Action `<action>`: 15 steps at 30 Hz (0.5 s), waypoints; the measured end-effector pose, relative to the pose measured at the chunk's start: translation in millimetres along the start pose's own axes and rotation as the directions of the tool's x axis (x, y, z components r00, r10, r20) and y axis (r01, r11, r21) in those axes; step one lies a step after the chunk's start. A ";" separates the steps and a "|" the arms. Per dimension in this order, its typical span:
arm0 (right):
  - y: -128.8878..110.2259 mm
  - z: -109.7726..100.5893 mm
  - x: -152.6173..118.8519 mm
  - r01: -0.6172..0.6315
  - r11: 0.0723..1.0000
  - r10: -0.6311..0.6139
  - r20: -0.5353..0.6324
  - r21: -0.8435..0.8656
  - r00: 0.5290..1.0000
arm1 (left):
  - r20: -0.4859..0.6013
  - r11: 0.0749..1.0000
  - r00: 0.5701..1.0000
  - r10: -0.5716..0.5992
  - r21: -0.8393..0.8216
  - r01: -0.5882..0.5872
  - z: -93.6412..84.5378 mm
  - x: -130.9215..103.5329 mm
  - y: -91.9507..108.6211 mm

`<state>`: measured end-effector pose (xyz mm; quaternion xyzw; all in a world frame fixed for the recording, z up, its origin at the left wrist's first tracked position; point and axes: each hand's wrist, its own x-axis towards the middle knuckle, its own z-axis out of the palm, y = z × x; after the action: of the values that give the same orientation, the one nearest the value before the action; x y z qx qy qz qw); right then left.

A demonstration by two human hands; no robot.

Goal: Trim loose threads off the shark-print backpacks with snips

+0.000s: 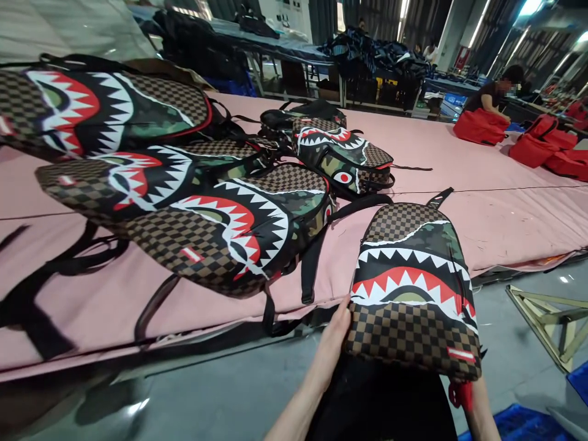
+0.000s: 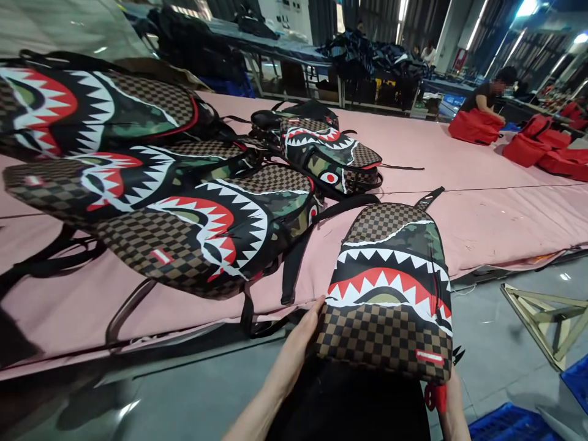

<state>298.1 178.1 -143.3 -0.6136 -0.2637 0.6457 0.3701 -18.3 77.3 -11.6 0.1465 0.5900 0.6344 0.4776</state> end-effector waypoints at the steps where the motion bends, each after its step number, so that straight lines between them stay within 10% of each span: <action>1: -2.9 -0.2 -2.0 0.056 0.997 -0.057 0.017 0.046 0.998 | -0.013 0.997 1.000 0.022 0.079 -0.021 4.0 -1.3 -2.8; 7: -91.8 3.5 -23.4 0.463 0.883 -0.467 0.045 0.077 0.883 | 0.089 0.999 0.996 0.028 -0.027 -0.026 34.8 5.1 -30.9; 11: -178.4 43.1 -63.0 0.807 0.555 -0.772 0.237 -0.204 0.590 | 0.281 0.988 0.960 -0.005 -0.146 0.048 58.0 7.0 -61.6; 15: -208.2 105.5 -110.5 0.946 -0.135 -0.652 0.746 -0.294 0.139 | 0.331 0.980 0.933 -0.144 -0.084 0.181 54.4 6.0 -84.1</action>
<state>223.1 223.7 99.6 -0.2585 -0.8859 0.1765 0.3423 55.9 102.3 -74.4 0.1716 0.4769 0.5926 0.6261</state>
